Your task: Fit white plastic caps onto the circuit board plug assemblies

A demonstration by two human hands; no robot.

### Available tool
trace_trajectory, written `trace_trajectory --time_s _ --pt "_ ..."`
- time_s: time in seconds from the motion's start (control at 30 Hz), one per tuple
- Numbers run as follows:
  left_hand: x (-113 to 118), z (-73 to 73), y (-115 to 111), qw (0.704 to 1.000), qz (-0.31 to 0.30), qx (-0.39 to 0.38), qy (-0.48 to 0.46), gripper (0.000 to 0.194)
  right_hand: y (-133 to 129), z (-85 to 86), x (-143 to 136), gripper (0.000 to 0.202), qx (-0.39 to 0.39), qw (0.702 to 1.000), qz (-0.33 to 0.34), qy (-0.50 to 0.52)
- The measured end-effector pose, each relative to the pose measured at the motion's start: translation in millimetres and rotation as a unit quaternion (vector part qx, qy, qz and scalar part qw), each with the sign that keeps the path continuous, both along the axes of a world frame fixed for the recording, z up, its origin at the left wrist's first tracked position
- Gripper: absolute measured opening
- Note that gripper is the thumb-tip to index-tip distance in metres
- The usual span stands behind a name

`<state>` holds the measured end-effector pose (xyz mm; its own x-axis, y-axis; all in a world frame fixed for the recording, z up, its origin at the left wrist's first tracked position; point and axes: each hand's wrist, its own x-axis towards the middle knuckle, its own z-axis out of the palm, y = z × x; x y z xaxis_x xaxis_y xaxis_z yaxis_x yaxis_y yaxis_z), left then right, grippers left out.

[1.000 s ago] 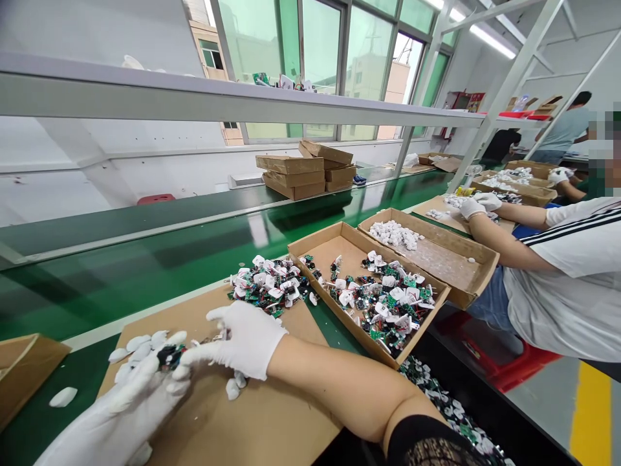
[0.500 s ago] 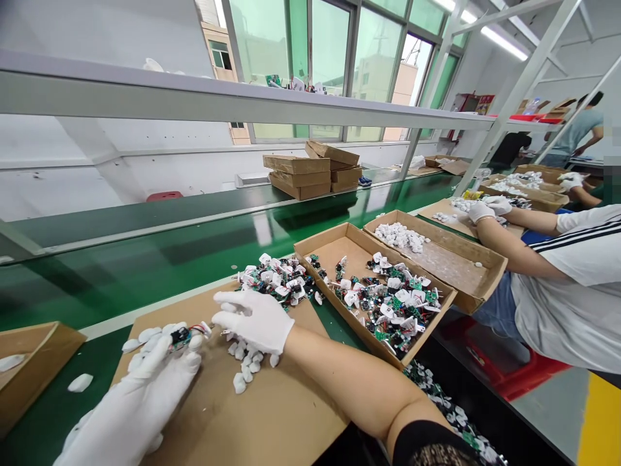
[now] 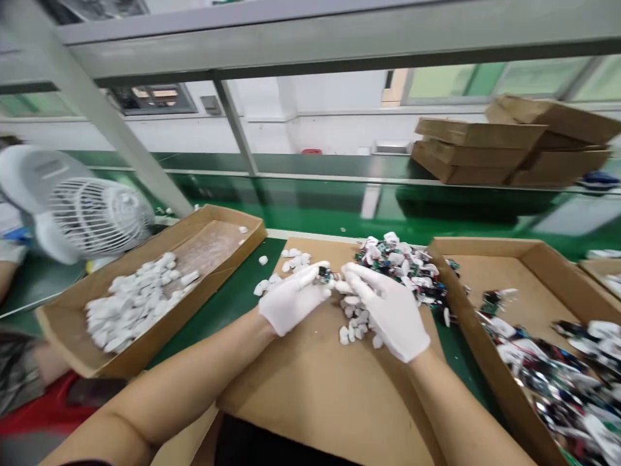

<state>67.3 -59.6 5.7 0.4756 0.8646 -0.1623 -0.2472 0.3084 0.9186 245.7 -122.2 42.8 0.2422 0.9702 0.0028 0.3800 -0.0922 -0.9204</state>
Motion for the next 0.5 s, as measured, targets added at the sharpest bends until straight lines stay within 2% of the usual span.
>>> trace_trajectory --time_s 0.1,0.17,0.23,0.33,0.43,0.5 --pt "-0.3 -7.0 -3.0 0.987 -0.044 -0.083 -0.132 0.036 -4.1 0.1 -6.6 0.050 -0.053 0.998 -0.028 0.028" --pt "1.3 -5.5 -6.2 0.981 -0.062 -0.093 -0.156 0.031 -10.0 -2.1 -13.1 0.051 -0.039 0.996 -0.040 0.062" --pt "2.7 -2.1 -7.9 0.978 -0.088 -0.081 -0.172 0.030 -14.4 -9.0 -18.6 0.047 0.012 0.996 -0.031 0.087" --pt "3.5 2.8 -9.9 0.971 -0.146 -0.054 -0.181 0.033 -17.1 -25.2 -21.6 0.038 0.106 0.991 0.025 0.081" --pt "4.5 5.3 -14.4 0.967 -0.185 -0.054 -0.166 0.032 -17.8 -37.4 -19.3 0.033 0.185 0.982 0.037 -0.005" --pt "6.0 5.5 -18.2 0.969 -0.180 -0.067 -0.155 0.030 -17.9 -39.3 -17.4 0.031 0.231 0.969 0.021 -0.080"
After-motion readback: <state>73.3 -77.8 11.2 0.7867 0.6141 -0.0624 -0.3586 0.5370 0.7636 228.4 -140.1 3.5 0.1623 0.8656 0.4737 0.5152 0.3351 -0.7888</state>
